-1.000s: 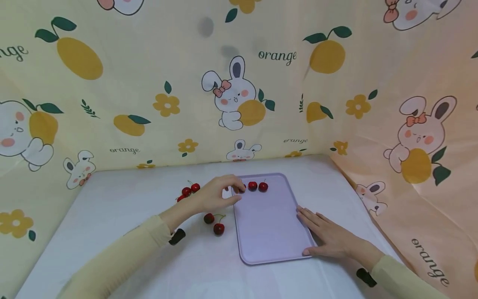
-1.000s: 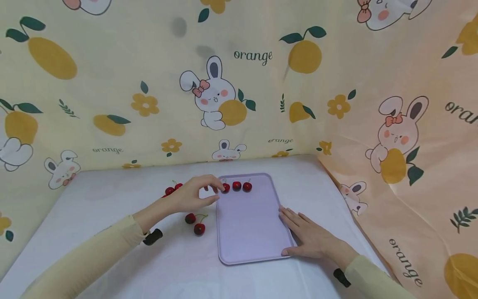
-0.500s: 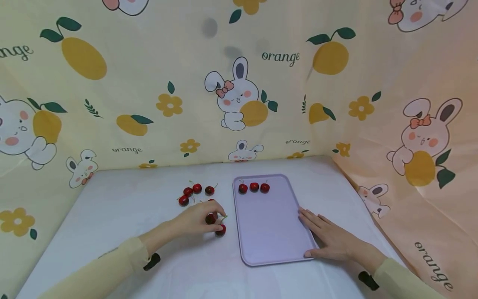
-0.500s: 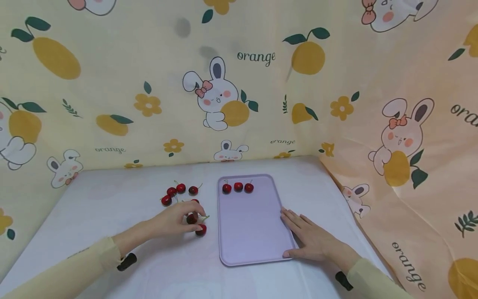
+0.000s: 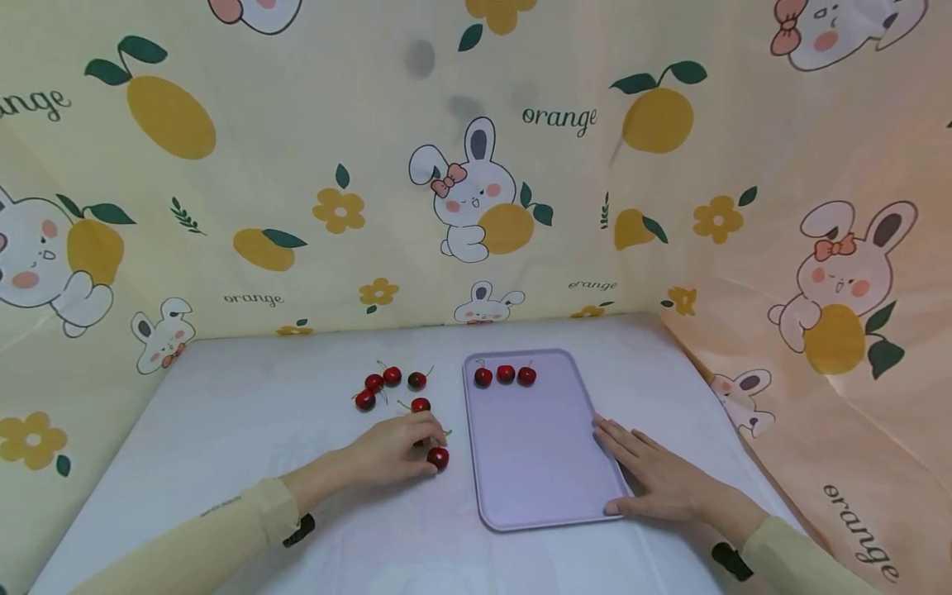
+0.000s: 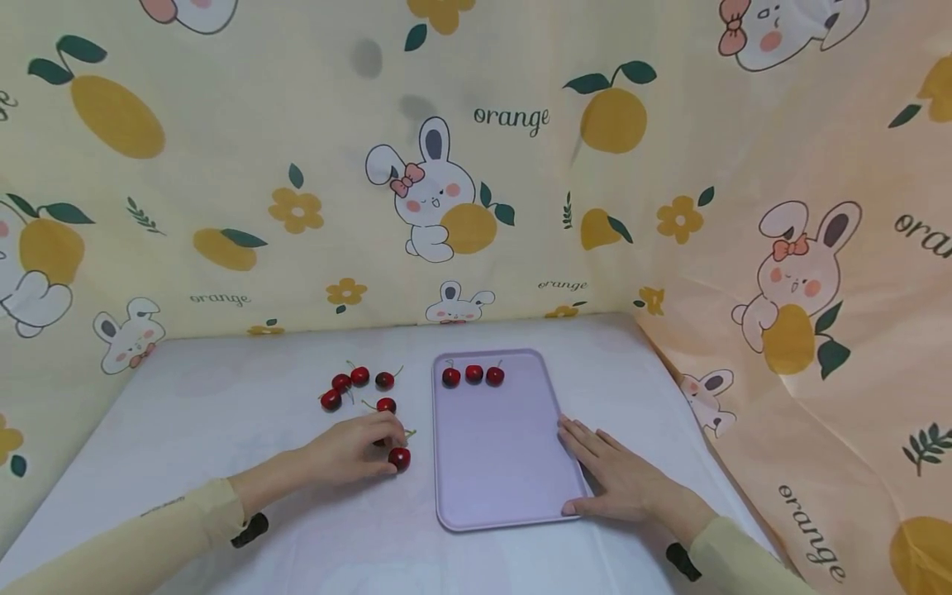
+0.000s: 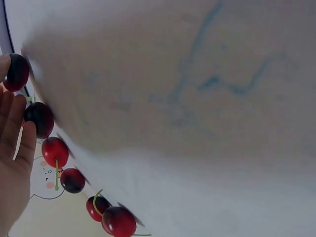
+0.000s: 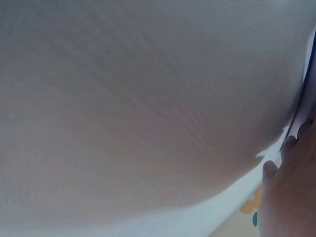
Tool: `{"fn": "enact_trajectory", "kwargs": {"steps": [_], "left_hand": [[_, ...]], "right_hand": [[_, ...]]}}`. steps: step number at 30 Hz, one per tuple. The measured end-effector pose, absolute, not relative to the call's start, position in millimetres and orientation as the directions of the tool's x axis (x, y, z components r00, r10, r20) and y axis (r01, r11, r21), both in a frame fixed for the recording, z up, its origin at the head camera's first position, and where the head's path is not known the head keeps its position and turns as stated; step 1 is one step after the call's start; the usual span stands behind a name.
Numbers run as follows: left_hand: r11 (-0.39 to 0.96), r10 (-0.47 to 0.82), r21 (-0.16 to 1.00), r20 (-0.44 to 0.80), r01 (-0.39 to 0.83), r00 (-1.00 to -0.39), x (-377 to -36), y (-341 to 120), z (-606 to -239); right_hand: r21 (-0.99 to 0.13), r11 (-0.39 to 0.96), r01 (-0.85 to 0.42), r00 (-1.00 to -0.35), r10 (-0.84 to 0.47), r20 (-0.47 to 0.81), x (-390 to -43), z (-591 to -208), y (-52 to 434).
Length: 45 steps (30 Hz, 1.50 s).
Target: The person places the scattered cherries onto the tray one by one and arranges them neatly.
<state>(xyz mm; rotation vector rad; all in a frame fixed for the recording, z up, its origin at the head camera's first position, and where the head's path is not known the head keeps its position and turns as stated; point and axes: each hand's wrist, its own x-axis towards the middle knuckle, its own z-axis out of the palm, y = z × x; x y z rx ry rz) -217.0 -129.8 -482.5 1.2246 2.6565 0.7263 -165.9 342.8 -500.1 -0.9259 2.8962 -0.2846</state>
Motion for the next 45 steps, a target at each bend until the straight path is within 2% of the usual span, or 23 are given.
{"fn": "enact_trajectory", "kwargs": {"steps": [15,25,33,40,45], "left_hand": [[0.589,0.735,0.459,0.037,0.665,-0.677,-213.4,-130.4,-489.3],[0.577,0.730,0.495,0.045,0.650,-0.682,-209.0,-131.2,-489.5],[0.524,0.708,0.566,0.125,0.636,-0.695,-207.6,-130.3,-488.4],[0.412,0.654,0.646,0.281,0.642,-0.702,-210.2,-124.9,-486.0],[0.361,0.611,0.680,0.345,0.639,-0.712,-212.9,-118.4,-482.5]], "right_hand": [[-0.204,0.805,-0.557,-0.817,-0.576,-0.041,-167.3,-501.3,339.9],[-0.214,0.807,-0.550,-0.819,-0.571,-0.051,-167.2,-501.0,337.7],[-0.216,0.809,-0.547,-0.822,-0.568,-0.045,-166.1,-502.1,337.9],[-0.211,0.821,-0.531,-0.833,-0.551,-0.050,-165.9,-501.7,338.7],[-0.201,0.818,-0.538,-0.830,-0.556,-0.040,-165.4,-501.6,340.8]]}}
